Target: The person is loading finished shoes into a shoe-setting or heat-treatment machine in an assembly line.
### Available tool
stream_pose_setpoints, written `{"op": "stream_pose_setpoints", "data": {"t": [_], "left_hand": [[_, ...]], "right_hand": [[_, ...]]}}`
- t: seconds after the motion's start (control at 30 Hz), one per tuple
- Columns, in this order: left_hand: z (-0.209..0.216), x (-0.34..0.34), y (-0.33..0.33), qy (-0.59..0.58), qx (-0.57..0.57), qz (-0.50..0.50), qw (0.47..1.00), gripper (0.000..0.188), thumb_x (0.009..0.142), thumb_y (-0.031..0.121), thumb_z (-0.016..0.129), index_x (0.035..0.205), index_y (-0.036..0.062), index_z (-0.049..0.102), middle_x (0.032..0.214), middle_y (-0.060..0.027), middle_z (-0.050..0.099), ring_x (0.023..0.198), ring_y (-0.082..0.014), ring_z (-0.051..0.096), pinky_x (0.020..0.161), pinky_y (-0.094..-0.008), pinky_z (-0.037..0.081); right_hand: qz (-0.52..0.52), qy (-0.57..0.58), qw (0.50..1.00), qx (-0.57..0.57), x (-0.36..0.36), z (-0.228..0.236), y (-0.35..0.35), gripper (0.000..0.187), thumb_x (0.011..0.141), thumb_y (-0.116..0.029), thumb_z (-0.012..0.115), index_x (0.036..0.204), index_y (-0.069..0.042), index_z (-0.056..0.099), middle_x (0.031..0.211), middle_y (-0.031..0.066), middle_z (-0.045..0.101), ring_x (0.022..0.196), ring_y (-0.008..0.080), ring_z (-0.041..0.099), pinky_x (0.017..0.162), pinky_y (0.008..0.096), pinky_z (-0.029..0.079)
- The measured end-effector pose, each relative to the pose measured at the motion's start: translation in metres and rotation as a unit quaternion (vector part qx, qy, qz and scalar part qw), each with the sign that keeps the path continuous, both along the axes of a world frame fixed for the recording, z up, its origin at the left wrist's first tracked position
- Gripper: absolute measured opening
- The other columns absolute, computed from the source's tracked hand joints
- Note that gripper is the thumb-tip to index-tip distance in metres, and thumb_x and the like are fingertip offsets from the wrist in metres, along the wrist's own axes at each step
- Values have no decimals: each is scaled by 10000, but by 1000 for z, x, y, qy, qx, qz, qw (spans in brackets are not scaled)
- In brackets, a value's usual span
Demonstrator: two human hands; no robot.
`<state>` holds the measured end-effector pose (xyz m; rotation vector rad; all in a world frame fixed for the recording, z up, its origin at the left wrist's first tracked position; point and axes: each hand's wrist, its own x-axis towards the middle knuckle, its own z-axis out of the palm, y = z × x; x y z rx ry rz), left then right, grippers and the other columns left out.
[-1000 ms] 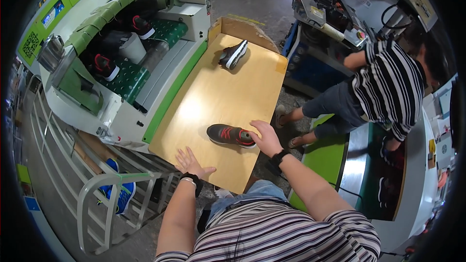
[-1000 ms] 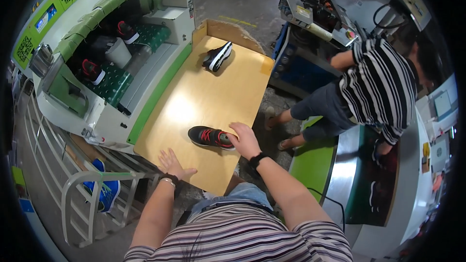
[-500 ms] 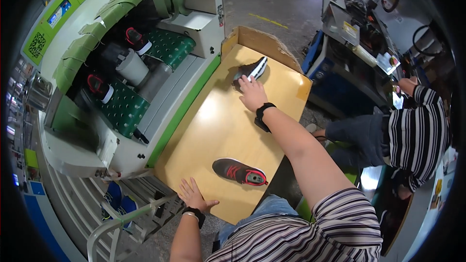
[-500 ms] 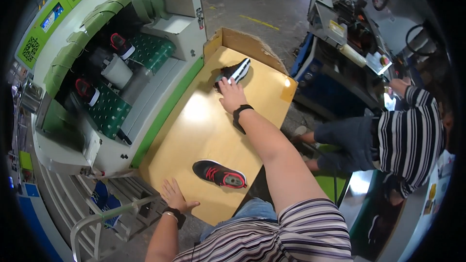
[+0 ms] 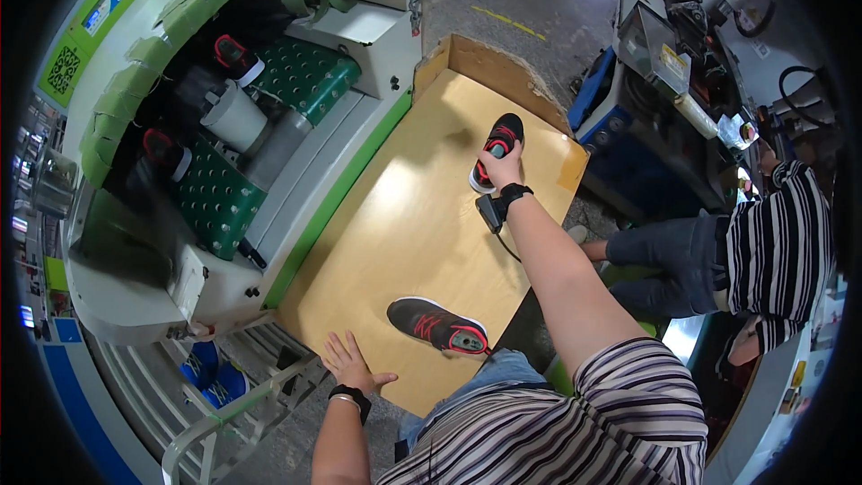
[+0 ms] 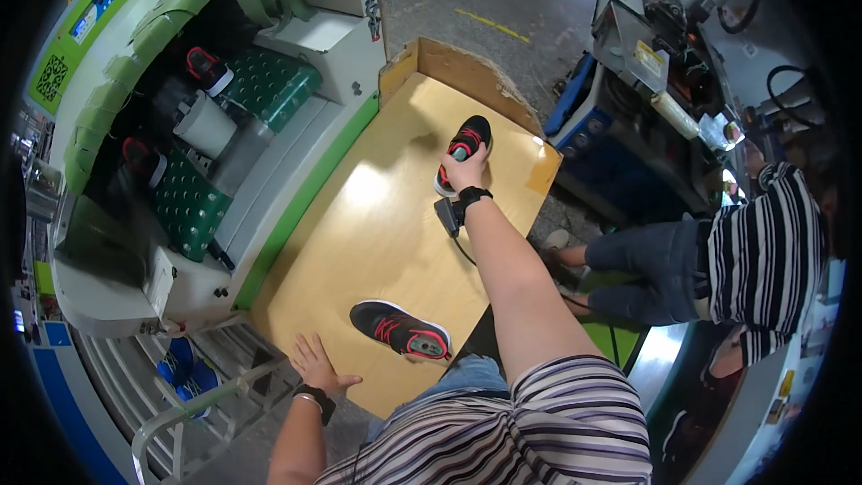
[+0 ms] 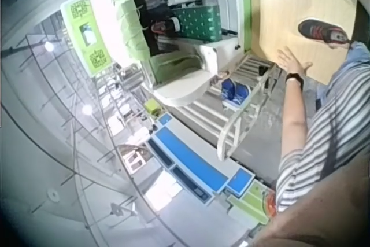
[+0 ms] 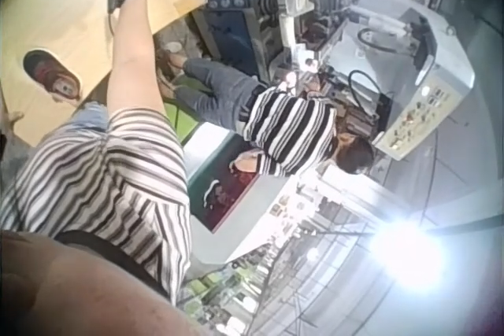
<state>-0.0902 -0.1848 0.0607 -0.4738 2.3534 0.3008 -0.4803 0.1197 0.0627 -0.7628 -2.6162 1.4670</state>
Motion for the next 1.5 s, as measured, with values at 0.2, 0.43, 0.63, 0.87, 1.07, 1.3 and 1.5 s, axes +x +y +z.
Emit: {"op": "stream_pose_setpoints", "data": {"t": [0.2, 0.43, 0.63, 0.87, 1.07, 1.3, 1.5], "left_hand": [[3, -6, 1, 19, 4, -10, 1000, 1492, 473, 631, 839, 1515, 79, -74, 1534, -298, -153, 1430, -457, -119, 1105, -638, 12], [-7, -4, 0, 71, 11, -30, 997, 1480, 501, 633, 829, 1511, 102, -112, 1535, -284, -172, 1427, -459, -128, 1091, -662, 30], [-13, 4, 0, 81, 8, -53, 995, 1475, 545, 666, 797, 1492, 113, -190, 1533, -272, -200, 1426, -456, -132, 1092, -662, 44], [-20, 3, -7, 100, 10, -57, 993, 1500, 521, 682, 806, 1490, 142, -205, 1528, -266, -219, 1426, -449, -146, 1090, -668, 40], [-15, -7, -12, 168, -88, -248, 950, 1322, 595, 873, 562, 1498, -1, 150, 1554, -183, 204, 1449, -331, 131, 1178, -449, 116], [-29, 2, -31, 127, -92, -225, 962, 1338, 602, 836, 609, 1506, 2, 83, 1555, -256, 101, 1451, -388, 45, 1182, -484, 69], [-32, -3, -23, 142, -89, -231, 958, 1346, 626, 905, 465, 1494, -38, 53, 1532, -323, 59, 1417, -493, 29, 1129, -590, 66]], "right_hand": [[231, -27, 947, -220, 71, 4, 54, 797, 733, -117, 707, 1421, -60, 309, 1204, 187, 548, 1106, 282, 549, 967, 347, 441], [468, 24, 882, -42, 258, 41, 28, 734, 699, -53, 633, 1390, -54, 385, 1264, 235, 550, 1209, 362, 518, 1048, 377, 396], [352, -27, 927, -125, 349, 33, -8, 883, 814, -158, 666, 1519, -108, 138, 1397, 251, 453, 1220, 320, 531, 1006, 343, 416], [2, -4, 984, -176, 466, -47, 37, 524, 925, -254, 607, 1384, -63, 439, 1387, 139, 477, 1222, 189, 475, 971, 329, 420], [195, -307, 931, 3, 657, -84, 106, 167, 618, -189, 669, 760, -102, 676, 749, 140, 661, 749, 333, 647, 658, 430, 538], [181, -549, 807, 120, 779, -122, 94, 364, 806, -276, 613, 970, 36, 702, 977, 215, 681, 914, 340, 648, 772, 460, 484], [-70, -316, 941, 95, 790, -91, 90, 317, 778, -284, 619, 989, -56, 685, 936, 182, 686, 879, 354, 646, 756, 472, 485]]}}
